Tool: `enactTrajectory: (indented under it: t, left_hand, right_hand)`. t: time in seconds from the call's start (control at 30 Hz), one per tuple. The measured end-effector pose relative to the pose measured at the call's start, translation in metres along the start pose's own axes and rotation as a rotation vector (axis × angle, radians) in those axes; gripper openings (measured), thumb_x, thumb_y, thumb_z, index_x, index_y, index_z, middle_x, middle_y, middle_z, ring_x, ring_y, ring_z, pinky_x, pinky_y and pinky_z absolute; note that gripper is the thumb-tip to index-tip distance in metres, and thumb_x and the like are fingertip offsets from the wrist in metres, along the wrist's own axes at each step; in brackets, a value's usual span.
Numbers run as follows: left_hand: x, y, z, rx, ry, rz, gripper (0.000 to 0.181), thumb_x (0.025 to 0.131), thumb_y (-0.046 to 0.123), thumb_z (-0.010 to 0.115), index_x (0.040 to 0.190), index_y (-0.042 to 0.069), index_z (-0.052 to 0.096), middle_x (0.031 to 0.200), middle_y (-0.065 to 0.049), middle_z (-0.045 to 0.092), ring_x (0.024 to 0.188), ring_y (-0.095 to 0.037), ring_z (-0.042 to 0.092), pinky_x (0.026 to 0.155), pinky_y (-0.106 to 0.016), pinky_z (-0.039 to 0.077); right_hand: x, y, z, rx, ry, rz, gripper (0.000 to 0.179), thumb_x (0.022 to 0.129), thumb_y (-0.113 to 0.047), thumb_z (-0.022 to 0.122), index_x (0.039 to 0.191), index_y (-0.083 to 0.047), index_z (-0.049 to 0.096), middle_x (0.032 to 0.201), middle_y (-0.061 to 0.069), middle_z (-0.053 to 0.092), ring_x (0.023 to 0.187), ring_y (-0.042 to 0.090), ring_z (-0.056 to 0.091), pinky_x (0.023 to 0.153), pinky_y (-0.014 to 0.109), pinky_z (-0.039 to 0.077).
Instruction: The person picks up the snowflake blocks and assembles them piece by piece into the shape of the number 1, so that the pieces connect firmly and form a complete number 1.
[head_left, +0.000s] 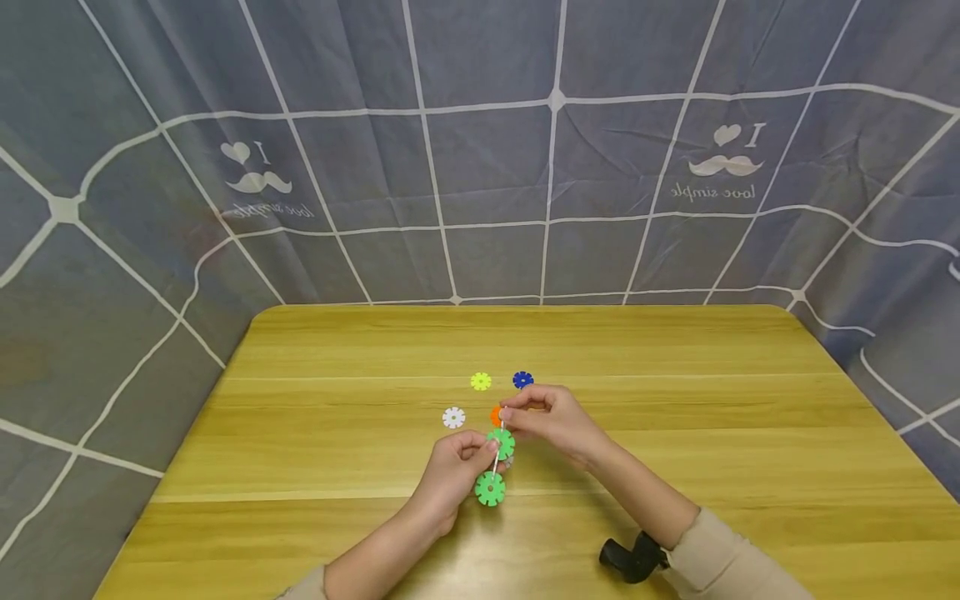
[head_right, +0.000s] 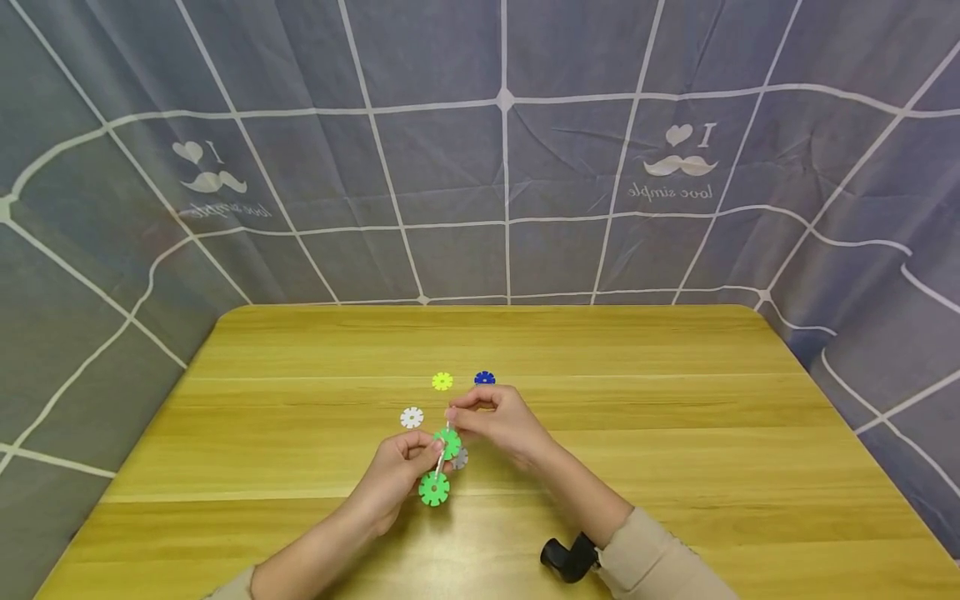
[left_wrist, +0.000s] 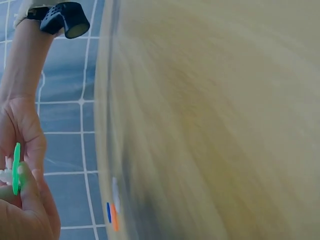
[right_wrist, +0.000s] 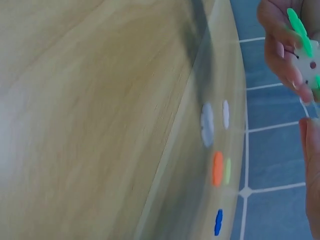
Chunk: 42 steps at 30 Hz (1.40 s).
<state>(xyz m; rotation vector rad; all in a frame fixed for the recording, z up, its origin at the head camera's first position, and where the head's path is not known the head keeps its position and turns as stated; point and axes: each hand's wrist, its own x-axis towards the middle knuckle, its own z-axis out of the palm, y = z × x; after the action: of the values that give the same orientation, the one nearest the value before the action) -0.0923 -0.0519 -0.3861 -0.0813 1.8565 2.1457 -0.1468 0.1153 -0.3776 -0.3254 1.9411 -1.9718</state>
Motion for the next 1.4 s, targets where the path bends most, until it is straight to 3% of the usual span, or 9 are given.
enactTrajectory:
  t: [0.23, 0.4, 0.47, 0.67, 0.9, 1.1, 1.27, 1.4]
  left_hand:
    - [-0.003, 0.0, 0.006, -0.048, 0.047, -0.012, 0.019, 0.094, 0.007, 0.053, 0.097, -0.011, 0.057, 0.083, -0.01, 0.067, 0.074, -0.013, 0.064, 0.067, -0.022, 0.053]
    - [-0.005, -0.001, 0.007, -0.05, 0.051, -0.008, 0.018, 0.094, 0.007, 0.053, 0.095, -0.01, 0.058, 0.082, -0.01, 0.068, 0.072, -0.011, 0.063, 0.064, -0.021, 0.052]
    - [-0.005, -0.001, 0.007, -0.051, 0.05, 0.004, 0.018, 0.094, 0.007, 0.053, 0.094, -0.01, 0.058, 0.082, -0.01, 0.068, 0.072, -0.011, 0.063, 0.064, -0.02, 0.052]
    - [-0.005, 0.002, 0.006, -0.038, 0.064, 0.028, 0.017, 0.094, 0.006, 0.053, 0.092, -0.01, 0.057, 0.082, -0.011, 0.067, 0.072, -0.013, 0.063, 0.061, -0.019, 0.052]
    - [-0.006, 0.001, 0.003, 0.009, 0.047, 0.055, 0.016, 0.094, 0.004, 0.052, 0.09, -0.011, 0.057, 0.082, -0.009, 0.066, 0.071, -0.013, 0.062, 0.061, -0.02, 0.051]
    - [-0.005, 0.002, 0.001, 0.026, 0.056, 0.046, 0.016, 0.094, 0.004, 0.052, 0.088, -0.01, 0.057, 0.079, -0.008, 0.065, 0.07, -0.012, 0.061, 0.06, -0.019, 0.05]
    - [-0.005, 0.0, -0.001, 0.033, 0.045, 0.048, 0.017, 0.094, 0.005, 0.052, 0.09, -0.01, 0.057, 0.081, -0.009, 0.066, 0.072, -0.014, 0.062, 0.061, -0.019, 0.051]
    - [-0.003, -0.001, -0.005, 0.019, 0.006, 0.048, 0.018, 0.094, 0.007, 0.053, 0.091, -0.01, 0.058, 0.08, -0.008, 0.065, 0.073, -0.015, 0.063, 0.063, -0.019, 0.051]
  right_hand:
    - [-0.003, 0.001, 0.009, -0.034, 0.084, -0.044, 0.028, 0.085, -0.006, 0.065, 0.101, 0.016, 0.058, 0.104, 0.028, 0.062, 0.083, 0.018, 0.066, 0.077, 0.032, 0.055]
    - [-0.007, 0.003, 0.013, -0.021, 0.115, -0.057, 0.023, 0.086, -0.001, 0.063, 0.099, 0.016, 0.058, 0.106, 0.03, 0.06, 0.089, 0.027, 0.066, 0.077, 0.031, 0.055]
    - [-0.007, 0.003, 0.015, -0.016, 0.12, -0.068, 0.022, 0.086, -0.001, 0.063, 0.099, 0.016, 0.058, 0.105, 0.028, 0.061, 0.089, 0.025, 0.066, 0.077, 0.032, 0.055]
    - [-0.008, 0.001, 0.016, 0.018, 0.106, -0.102, 0.023, 0.085, -0.002, 0.064, 0.098, 0.016, 0.057, 0.1, 0.022, 0.064, 0.082, 0.012, 0.066, 0.078, 0.032, 0.054]
    - [-0.009, 0.003, 0.015, 0.007, 0.091, -0.108, 0.017, 0.085, 0.0, 0.063, 0.094, 0.014, 0.057, 0.097, 0.019, 0.065, 0.082, 0.015, 0.066, 0.077, 0.032, 0.055]
    - [-0.008, 0.001, 0.016, -0.074, 0.055, -0.131, 0.019, 0.084, -0.002, 0.065, 0.096, 0.011, 0.059, 0.097, 0.021, 0.065, 0.08, 0.015, 0.067, 0.078, 0.03, 0.054]
    - [-0.008, 0.0, 0.016, -0.087, 0.031, -0.103, 0.019, 0.085, -0.003, 0.064, 0.097, 0.011, 0.059, 0.101, 0.026, 0.063, 0.081, 0.017, 0.068, 0.08, 0.031, 0.053]
    - [-0.007, 0.001, 0.01, -0.048, 0.001, -0.057, 0.026, 0.086, -0.006, 0.064, 0.102, 0.013, 0.057, 0.101, 0.019, 0.064, 0.083, 0.017, 0.067, 0.082, 0.036, 0.053]
